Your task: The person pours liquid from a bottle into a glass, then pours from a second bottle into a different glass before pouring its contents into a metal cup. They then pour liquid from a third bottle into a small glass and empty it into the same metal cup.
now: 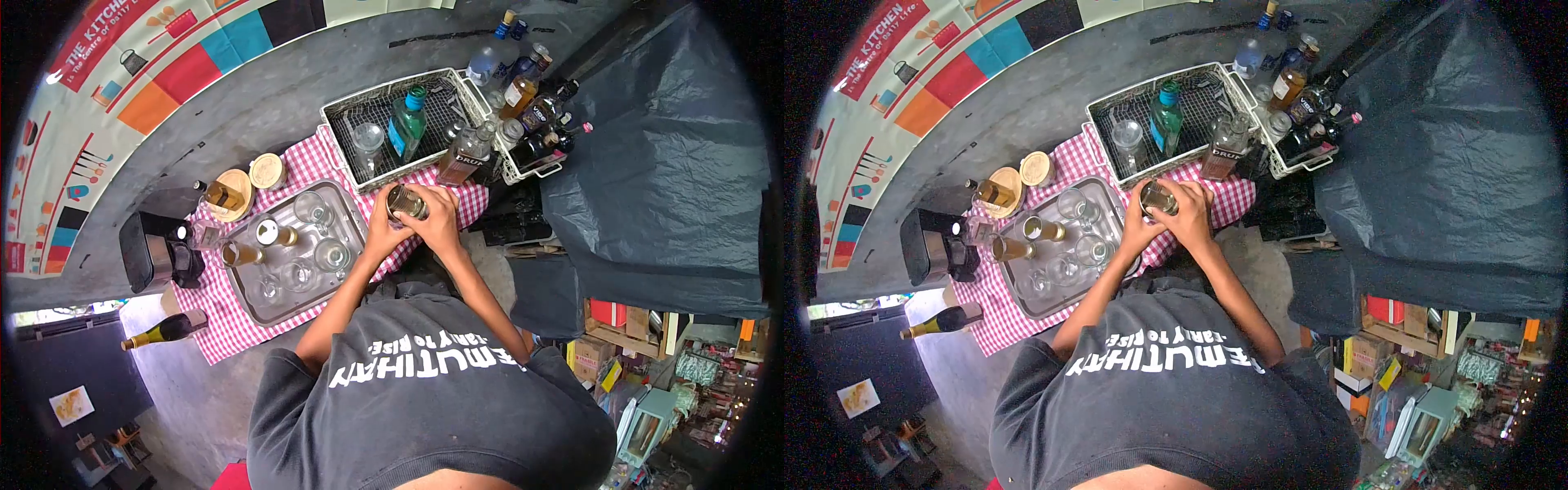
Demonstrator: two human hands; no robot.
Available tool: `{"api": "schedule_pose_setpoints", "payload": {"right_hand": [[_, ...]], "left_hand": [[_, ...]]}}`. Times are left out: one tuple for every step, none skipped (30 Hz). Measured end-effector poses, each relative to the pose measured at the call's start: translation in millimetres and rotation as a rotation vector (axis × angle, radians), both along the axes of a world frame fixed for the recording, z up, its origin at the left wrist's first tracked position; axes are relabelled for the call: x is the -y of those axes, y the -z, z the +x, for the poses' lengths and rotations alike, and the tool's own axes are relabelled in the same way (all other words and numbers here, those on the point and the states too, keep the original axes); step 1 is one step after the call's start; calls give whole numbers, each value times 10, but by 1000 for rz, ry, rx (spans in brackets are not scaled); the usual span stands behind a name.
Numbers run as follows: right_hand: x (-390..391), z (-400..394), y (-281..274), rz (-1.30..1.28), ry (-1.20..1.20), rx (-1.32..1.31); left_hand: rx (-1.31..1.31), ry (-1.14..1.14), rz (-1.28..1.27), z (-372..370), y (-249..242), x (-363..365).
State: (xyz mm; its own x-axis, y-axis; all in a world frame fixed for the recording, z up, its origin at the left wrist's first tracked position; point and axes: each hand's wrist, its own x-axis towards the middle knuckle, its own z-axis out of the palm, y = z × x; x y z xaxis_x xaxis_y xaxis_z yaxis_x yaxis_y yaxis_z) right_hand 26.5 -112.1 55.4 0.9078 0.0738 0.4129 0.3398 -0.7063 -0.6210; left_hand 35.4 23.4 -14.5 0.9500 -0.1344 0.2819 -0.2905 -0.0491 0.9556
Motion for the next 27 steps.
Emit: {"api": "schedule_pose_setpoints", "payload": {"right_hand": [[-1, -2, 6, 1, 2, -7], [-3, -6, 11, 2, 5, -15], [-7, -8, 8, 3, 6, -16], [-9, -12, 3, 4, 6, -15], [-12, -18, 1, 5, 7, -15], [-11, -25, 5, 5, 8, -16], [-9, -26, 9, 10, 5, -18], [-8, -29, 14, 15, 3, -20], [-10, -36, 19, 15, 4, -23], [-13, -41, 24, 15, 8, -12], [-12, -45, 28, 14, 12, 0], [-13, -51, 37, 14, 14, -3], [-13, -51, 46, 24, 13, 6], [-15, -50, 52, 34, 12, 15], [-16, -54, 51, 33, 12, 14], [-16, -60, 45, 38, 13, 8], [-16, -63, 39, 42, 14, 2], [-15, -66, 37, 41, 12, 0], [-13, -71, 35, 33, 13, 0], [-12, -78, 32, 24, 14, -1], [-14, -84, 23, 22, 10, -1], [-16, -90, 11, 9, 11, -1], [-18, -98, 0, -3, 13, 0], [-18, -102, -11, -5, 7, 0], [-17, -108, -22, -6, 5, -10], [-18, -110, -28, -7, 5, -18], [-18, -114, -32, -8, 1, -16]], "left_hand": [[-30, 9, -13, -11, -8, -5], [-30, 9, -12, -8, -9, -14], [-4, 3, 4, -3, 0, -17], [23, -2, 19, -2, 11, -15], [22, -1, 19, -8, 22, -13], [21, -3, 12, -17, 12, -11], [21, -6, 5, -23, 1, -11], [20, -5, 5, -25, -7, -14], [1, 8, 0, -32, -9, -20], [-18, 21, -6, -37, -9, -25], [-20, 23, -6, -41, -11, -24], [-41, 27, -19, -45, -3, -23], [-61, 31, -32, -44, 4, -20], [-62, 32, -33, -40, 9, -18], [-45, 23, -22, -39, 34, -17], [-28, 13, -11, -40, 59, -16], [-29, 11, -12, -39, 83, -17], [-15, 8, -1, -41, 92, -18], [-2, 5, 8, -44, 101, -19], [-3, 2, 7, -47, 111, -19], [-13, 8, 0, -49, 107, -18], [-22, 13, -7, -52, 102, -15], [-23, 7, -9, -59, 98, -13], [-8, 6, -7, -61, 75, -18], [6, 4, -3, -69, 53, -23], [7, -1, -4, -76, 45, -25], [3, -3, -13, -79, 45, -20]]}}
